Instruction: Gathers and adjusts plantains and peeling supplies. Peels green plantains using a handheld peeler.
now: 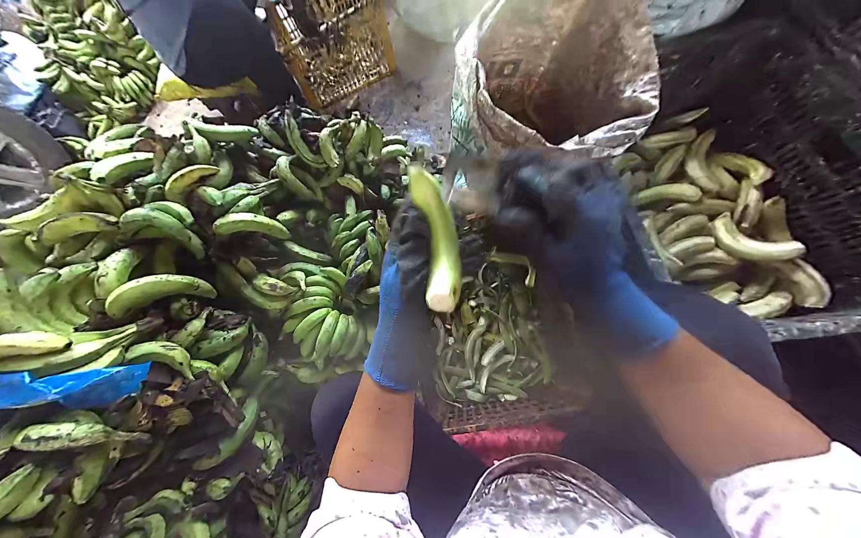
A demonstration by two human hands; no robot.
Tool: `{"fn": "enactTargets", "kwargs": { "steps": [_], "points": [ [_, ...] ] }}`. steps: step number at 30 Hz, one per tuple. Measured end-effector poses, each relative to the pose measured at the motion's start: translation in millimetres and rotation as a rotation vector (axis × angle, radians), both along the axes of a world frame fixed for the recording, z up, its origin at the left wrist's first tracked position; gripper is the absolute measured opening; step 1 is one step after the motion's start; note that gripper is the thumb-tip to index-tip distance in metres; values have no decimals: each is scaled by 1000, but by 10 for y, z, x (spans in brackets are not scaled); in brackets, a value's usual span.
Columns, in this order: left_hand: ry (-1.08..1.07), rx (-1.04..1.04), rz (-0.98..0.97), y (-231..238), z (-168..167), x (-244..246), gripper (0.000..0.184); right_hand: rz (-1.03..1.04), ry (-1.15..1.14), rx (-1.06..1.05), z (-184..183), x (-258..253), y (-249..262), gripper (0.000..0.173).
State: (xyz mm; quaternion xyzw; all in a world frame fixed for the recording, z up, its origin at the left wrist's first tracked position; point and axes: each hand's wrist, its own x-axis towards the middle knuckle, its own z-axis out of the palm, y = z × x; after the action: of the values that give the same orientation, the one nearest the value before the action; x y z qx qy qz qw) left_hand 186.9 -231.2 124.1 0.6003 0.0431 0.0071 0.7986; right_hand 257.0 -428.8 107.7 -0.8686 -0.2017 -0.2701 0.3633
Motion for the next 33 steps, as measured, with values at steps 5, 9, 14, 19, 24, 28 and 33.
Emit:
{"fn": "enactTargets", "kwargs": {
  "steps": [5,9,14,19,24,28,33],
  "points": [
    [-402,-20,183,-1,-77,111,53,259,-57,-21,-45,-356,87,43],
    [19,35,-224,40,-19,-86,37,5,-80,6,23,154,-67,48],
    [-148,-114,-35,-57,-38,68,38,-10,-45,-15,-22,-70,4,54],
    [-427,-89,310,-230,-5,185,38,115,-268,-26,-61,-248,64,46],
    [-122,99,-286,143,9,13,32,225,-132,-70,77,195,-153,50],
    [-40,298,-467,321,43,164,42,190,23,-109,-46,312,-166,50],
    [-81,215,-242,206,-37,158,42,123,55,-49,-69,158,-24,59]
  ]
}}
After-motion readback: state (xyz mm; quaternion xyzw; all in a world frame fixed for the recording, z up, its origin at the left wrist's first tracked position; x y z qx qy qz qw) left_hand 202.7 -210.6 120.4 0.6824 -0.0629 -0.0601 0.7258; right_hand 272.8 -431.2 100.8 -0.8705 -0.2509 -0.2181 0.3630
